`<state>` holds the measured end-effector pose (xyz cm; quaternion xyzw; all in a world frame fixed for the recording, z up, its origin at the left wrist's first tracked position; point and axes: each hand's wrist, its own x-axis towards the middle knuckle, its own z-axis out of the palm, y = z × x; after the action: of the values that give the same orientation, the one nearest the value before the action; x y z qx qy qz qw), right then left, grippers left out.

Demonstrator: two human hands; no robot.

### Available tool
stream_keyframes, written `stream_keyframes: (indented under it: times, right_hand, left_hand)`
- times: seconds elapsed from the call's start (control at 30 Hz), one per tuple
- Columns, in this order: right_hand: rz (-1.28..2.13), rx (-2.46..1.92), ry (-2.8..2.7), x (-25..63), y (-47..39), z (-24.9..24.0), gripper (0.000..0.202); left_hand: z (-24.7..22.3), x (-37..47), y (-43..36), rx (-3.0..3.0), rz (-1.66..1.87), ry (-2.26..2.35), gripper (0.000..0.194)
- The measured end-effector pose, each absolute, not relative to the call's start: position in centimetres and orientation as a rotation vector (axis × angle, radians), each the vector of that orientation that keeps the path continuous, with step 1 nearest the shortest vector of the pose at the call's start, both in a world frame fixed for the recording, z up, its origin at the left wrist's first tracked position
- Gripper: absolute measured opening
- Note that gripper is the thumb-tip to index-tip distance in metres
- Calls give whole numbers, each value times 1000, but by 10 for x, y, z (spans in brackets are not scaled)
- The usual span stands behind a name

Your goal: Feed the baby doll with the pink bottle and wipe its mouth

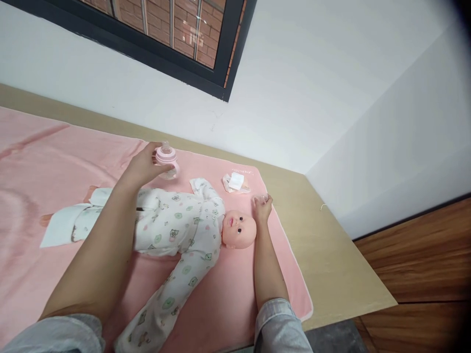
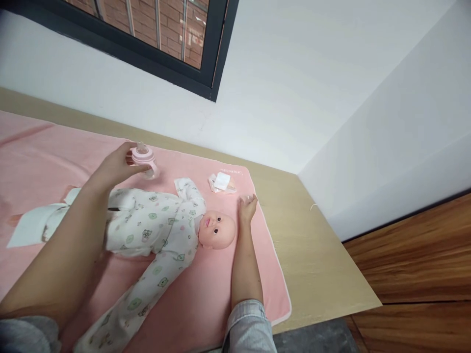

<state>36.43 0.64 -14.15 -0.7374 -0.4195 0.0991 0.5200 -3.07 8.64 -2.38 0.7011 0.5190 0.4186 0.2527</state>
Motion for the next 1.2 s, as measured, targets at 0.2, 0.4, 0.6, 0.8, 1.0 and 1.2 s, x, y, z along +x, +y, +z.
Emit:
stream_keyframes:
  times: [0.2,0.4,0.6,0.8,1.0,1.2]
  right_hand:
    - [442,-1357,-943,347,5,-93,82]
    - [530,-1034,-1251,288,-28,-23,87]
    - [445,-961,-1260,250,-55,0,83]
    - [521,-902,-1428,248,-51,-8,69]
    - [586,-996,-1425,235,-55,-7,92]
    - [461,-1001,-1395,236,-50,-13,90]
  left_hand:
    - [-10,18,56,1921,1266,1107,78]
    - [4,55,13,2082,1168,1103,84]
    - [10,79,-17,2254,1012,1104,82]
    - [6,87,-19,2302,1067,1065,78]
    - [-1,93,-19,2360,1206,1077,81]
    - [-7,99,-18,2441,1270,1048,80]
